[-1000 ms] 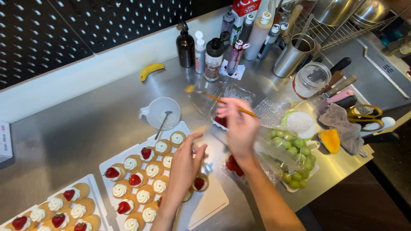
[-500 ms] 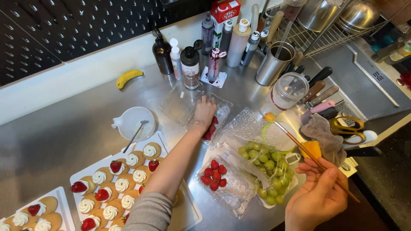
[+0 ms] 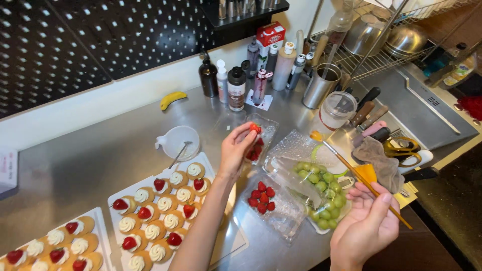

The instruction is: The person decorates rows of small pastries topped with cream by placing sliced strawberries on them. They use a small brush to apply a glaze to the strawberries and occasionally dip the brush into a small white bowl. The pastries are arranged on white trays on a stainless steel counter.

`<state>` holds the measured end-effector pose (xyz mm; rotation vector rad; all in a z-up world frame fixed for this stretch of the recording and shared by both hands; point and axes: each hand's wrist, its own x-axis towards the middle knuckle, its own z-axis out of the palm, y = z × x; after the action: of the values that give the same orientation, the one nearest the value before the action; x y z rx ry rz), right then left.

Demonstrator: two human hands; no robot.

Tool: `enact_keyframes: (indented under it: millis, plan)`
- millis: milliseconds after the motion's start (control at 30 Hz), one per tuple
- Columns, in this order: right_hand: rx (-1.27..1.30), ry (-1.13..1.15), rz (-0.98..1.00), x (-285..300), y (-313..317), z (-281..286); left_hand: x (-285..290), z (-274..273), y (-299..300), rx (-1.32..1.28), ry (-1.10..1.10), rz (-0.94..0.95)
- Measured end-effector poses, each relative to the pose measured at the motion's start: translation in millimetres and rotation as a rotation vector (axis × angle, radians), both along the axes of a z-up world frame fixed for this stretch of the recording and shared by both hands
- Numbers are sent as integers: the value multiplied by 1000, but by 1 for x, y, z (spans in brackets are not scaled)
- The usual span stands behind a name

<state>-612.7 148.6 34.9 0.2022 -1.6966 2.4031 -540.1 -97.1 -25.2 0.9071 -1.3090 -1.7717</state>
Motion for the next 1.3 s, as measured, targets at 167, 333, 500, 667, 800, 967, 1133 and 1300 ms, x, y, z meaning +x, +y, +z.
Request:
enact_keyframes:
  millis: [167,333,500,667,800,967,1133,1300]
  plan:
    - [-221,-233,276,64,-29,23,104,44,78,414,683,-109]
    - [-324,-328,506,144,-62,35,193,74,116,247,603,59]
    - [-353,-404,690,225,-96,42,266,86,129,-6,462,195]
    - [-309,-545,805,302,-110,53,328,83,145,-97,450,188]
    - [-266,-511,892,348,-103,52,365,74,148,-174,322,388]
    - [-257,-397,958,397,-98,47,410,75,161,-207,236,448]
    - [-262,-348,1072,428,-101,25,462,71,171,-129,203,437]
    - [-228,-390,1189,465,-92,23,504,64,174,-23,154,457]
